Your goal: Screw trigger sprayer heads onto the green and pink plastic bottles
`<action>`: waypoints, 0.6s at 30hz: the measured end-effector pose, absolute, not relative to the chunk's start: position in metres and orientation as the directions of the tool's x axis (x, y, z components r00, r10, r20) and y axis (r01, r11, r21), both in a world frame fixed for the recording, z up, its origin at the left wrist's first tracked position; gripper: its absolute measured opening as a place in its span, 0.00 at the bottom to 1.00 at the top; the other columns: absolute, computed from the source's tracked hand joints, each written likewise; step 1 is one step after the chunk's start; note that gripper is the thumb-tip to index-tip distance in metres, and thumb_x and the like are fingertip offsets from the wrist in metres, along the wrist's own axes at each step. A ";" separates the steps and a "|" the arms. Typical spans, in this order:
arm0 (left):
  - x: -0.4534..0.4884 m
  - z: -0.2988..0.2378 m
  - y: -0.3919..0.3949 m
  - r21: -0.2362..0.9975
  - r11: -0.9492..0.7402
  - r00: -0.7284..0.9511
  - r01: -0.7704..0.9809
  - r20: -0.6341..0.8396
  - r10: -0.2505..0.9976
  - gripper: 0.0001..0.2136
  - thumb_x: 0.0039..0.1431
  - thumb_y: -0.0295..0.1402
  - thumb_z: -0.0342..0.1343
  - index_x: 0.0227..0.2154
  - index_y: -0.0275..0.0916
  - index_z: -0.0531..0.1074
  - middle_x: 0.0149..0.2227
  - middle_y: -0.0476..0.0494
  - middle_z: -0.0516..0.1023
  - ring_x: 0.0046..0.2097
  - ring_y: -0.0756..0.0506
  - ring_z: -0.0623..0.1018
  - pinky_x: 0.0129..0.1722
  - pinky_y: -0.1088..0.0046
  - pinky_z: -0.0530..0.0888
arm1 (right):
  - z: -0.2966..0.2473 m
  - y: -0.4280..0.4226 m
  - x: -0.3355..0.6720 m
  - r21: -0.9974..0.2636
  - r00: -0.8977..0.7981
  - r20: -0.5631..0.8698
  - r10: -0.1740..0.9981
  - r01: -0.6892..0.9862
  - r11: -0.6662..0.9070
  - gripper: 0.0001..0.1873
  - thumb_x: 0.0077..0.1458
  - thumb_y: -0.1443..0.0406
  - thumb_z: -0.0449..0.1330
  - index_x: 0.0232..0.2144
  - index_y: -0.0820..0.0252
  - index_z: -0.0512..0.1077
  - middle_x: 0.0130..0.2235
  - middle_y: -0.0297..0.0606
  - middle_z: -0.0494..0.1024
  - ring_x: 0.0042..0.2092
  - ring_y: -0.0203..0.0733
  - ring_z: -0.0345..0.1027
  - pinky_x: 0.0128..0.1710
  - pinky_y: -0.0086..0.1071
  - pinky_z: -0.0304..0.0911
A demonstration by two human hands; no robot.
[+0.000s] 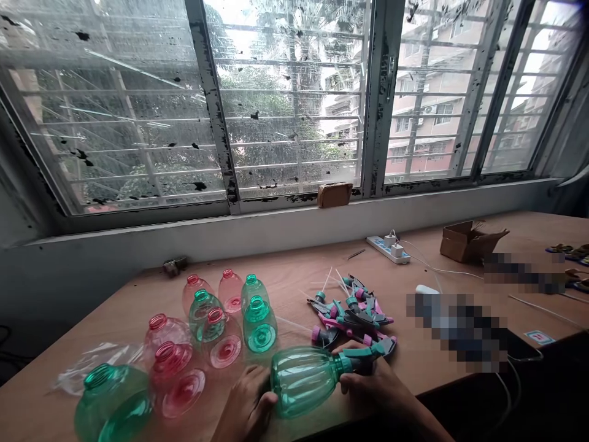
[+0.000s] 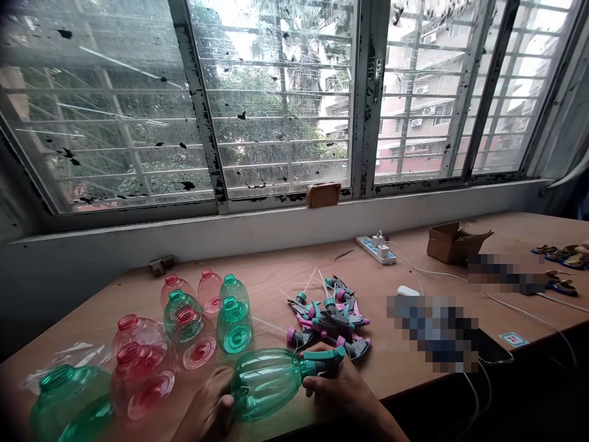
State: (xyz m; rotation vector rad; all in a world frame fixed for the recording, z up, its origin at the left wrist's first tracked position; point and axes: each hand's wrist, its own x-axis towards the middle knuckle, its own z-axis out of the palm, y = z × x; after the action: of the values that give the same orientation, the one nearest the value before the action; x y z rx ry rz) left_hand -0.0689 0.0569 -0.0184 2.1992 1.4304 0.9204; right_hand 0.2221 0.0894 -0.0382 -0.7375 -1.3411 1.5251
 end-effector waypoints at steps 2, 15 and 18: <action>-0.070 -0.020 0.058 0.600 -0.431 0.287 0.674 0.324 0.901 0.40 0.58 0.70 0.26 0.24 0.41 0.71 0.28 0.41 0.79 0.36 0.36 0.77 0.38 0.64 0.71 | -0.035 0.088 0.222 -0.969 -0.381 0.142 0.914 -0.242 0.050 0.21 0.45 0.59 0.78 0.41 0.58 0.79 0.28 0.34 0.81 0.29 0.48 0.75 0.28 0.35 0.69; -0.074 -0.022 0.062 0.608 -0.425 0.289 0.671 0.313 0.905 0.43 0.56 0.70 0.22 0.21 0.41 0.71 0.24 0.43 0.76 0.33 0.36 0.78 0.42 0.58 0.73 | -0.039 0.088 0.221 -0.964 -0.360 0.165 0.918 -0.256 0.073 0.20 0.45 0.59 0.78 0.40 0.56 0.80 0.30 0.34 0.80 0.30 0.45 0.73 0.28 0.33 0.68; -0.073 -0.021 0.060 0.632 -0.411 0.272 0.657 0.310 0.911 0.42 0.56 0.71 0.34 0.42 0.40 0.78 0.37 0.37 0.83 0.43 0.31 0.80 0.43 0.58 0.75 | -0.045 0.090 0.220 -0.945 -0.329 0.168 0.930 -0.322 0.057 0.21 0.49 0.55 0.76 0.42 0.58 0.77 0.26 0.33 0.79 0.27 0.44 0.71 0.25 0.32 0.67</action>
State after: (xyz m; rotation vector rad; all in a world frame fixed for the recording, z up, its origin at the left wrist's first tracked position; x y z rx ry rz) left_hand -0.0732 0.0596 -0.0210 2.1694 1.4207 0.9187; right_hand 0.2203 0.0896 -0.0449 -0.6985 -1.2697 1.5052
